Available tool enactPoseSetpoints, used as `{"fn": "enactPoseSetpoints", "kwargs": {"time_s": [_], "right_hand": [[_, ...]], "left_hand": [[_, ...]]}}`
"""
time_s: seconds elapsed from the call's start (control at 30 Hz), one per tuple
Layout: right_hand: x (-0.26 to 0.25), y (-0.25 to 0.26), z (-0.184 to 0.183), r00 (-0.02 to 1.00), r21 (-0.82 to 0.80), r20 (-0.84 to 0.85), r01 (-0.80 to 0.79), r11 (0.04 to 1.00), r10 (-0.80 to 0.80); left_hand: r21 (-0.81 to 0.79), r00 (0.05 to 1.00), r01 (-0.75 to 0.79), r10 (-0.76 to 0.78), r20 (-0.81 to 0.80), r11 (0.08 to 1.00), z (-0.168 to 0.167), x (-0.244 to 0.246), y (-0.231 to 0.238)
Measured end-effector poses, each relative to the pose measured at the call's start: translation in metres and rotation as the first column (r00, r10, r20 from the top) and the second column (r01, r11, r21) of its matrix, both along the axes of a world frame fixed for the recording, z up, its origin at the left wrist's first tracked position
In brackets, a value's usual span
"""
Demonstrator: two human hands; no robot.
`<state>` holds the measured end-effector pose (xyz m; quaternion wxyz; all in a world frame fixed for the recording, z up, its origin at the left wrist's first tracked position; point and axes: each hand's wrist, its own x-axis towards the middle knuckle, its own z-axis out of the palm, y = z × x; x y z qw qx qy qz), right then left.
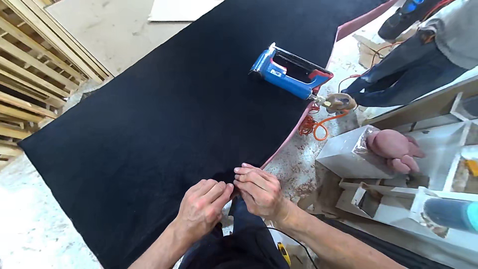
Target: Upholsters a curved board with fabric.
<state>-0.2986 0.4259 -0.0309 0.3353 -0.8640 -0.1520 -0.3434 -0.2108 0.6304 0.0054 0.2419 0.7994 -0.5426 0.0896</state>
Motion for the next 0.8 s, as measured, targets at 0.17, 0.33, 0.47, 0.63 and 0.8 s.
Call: {"fn": "enactPoseSetpoints", "kwargs": {"time_s": [0.17,0.33,0.47,0.63,0.8], "right_hand": [[-0.002,-0.005,0.006,0.995,-0.090,-0.099,-0.023,0.996,0.014],[-0.018,-0.003,0.010,0.959,-0.137,-0.283,-0.029,0.990,-0.011],[-0.001,-0.043,0.092,0.918,-0.260,-0.362,0.065,0.963,-0.160],[0.116,-0.156,0.139,0.555,-0.503,-0.542,0.387,0.773,-0.631],[0.171,-0.191,0.145,0.441,-0.605,-0.639,0.218,0.766,-0.630]], "left_hand": [[0.033,0.995,0.093,-0.092,-0.028,0.995,0.000,0.010,-0.003],[0.110,0.980,0.194,-0.189,-0.059,0.975,0.003,0.014,-0.008],[0.177,0.967,0.253,-0.241,-0.086,0.951,0.011,0.016,-0.010],[0.170,0.957,0.286,-0.274,-0.093,0.943,0.012,0.016,-0.011],[0.149,0.962,0.268,-0.256,-0.092,0.952,0.008,0.011,-0.011]]}}
